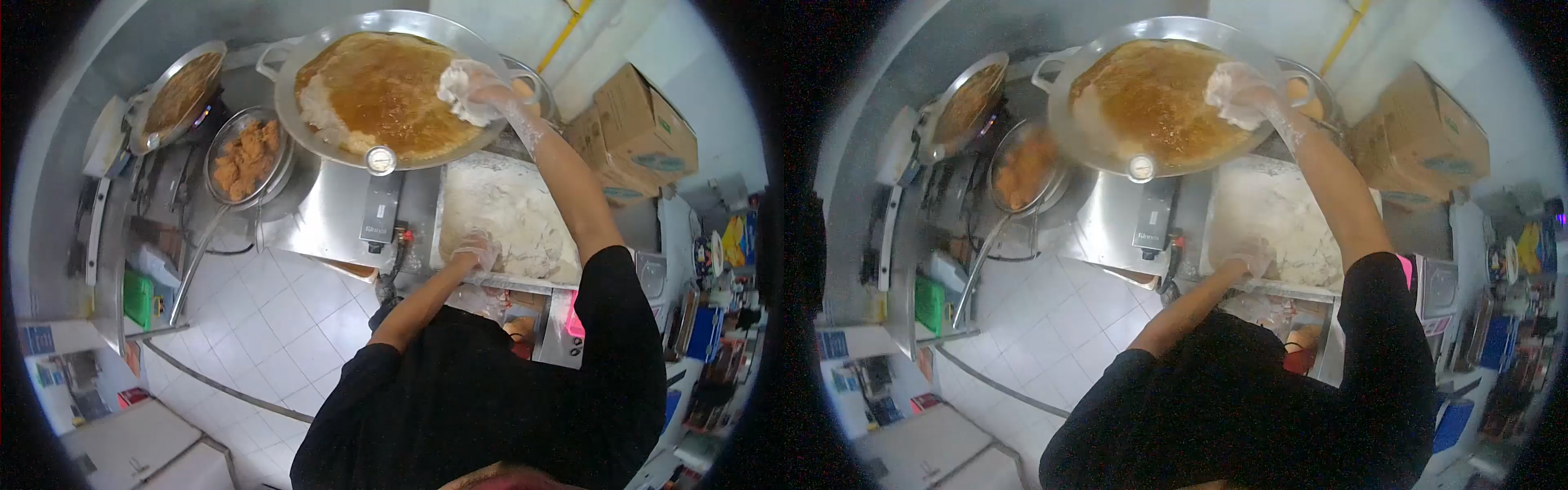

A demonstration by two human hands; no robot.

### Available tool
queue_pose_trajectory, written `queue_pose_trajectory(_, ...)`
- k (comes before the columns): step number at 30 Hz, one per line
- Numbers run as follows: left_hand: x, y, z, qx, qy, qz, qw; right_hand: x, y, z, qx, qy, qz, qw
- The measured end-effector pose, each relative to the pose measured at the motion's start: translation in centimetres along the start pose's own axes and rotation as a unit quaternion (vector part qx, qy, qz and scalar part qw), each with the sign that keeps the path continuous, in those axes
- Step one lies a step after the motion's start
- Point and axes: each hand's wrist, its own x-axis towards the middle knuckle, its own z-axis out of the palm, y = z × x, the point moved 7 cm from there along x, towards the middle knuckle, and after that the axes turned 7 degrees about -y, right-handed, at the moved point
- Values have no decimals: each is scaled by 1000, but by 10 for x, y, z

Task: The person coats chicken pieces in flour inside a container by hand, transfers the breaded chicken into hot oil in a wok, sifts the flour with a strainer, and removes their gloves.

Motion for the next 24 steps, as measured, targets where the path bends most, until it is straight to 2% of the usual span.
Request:
queue_pose_trajectory(1, -20, 14, -20, -22, -6, -19, 1000, 6, 4, 10, 30, -25, 47, 998)
queue_pose_trajectory(2, -32, 19, -30, -44, -11, -38, 998, 4, -6, 6, -29, -17, 37, 999)
queue_pose_trajectory(5, -25, 7, -17, -24, -28, -19, 999, -6, -29, -14, -138, -25, -7, 990)
queue_pose_trajectory(8, -12, -6, 3, -6, -2, 13, 1000, -49, -84, -70, -220, 45, -179, 958)
queue_pose_trajectory(10, 3, -17, 29, -7, 46, 66, 997, -95, -92, -92, -314, 139, -173, 923)
queue_pose_trajectory(11, 10, -30, 52, -126, 121, 133, 975, -123, -89, -101, -323, 165, -141, 921)
queue_pose_trajectory(12, 7, -43, 59, -295, 193, 226, 908, -152, -76, -93, -287, 151, -89, 942)
queue_pose_trajectory(13, 7, -55, 79, -348, 206, 256, 878, -177, -57, -81, -227, 122, -30, 966)
queue_pose_trajectory(14, 17, -35, 74, -134, 78, 221, 963, -200, -34, -58, -152, 76, 32, 985)
queue_pose_trajectory(16, -5, 6, 20, 75, -11, 171, 982, -243, 9, 3, -7, -6, 138, 990)
queue_pose_trajectory(17, -21, 15, -2, 76, 21, 158, 984, -261, 28, 41, 56, -40, 185, 980)
queue_pose_trajectory(19, -46, 31, -35, 97, 77, 132, 983, -282, 54, 115, 80, -74, 246, 963)
queue_pose_trajectory(21, -35, 26, -26, 135, 96, 125, 978, -294, 81, 183, 45, -98, 309, 945)
queue_pose_trajectory(24, 17, -31, 32, 156, 123, 114, 973, -292, 105, 256, 26, -110, 360, 926)
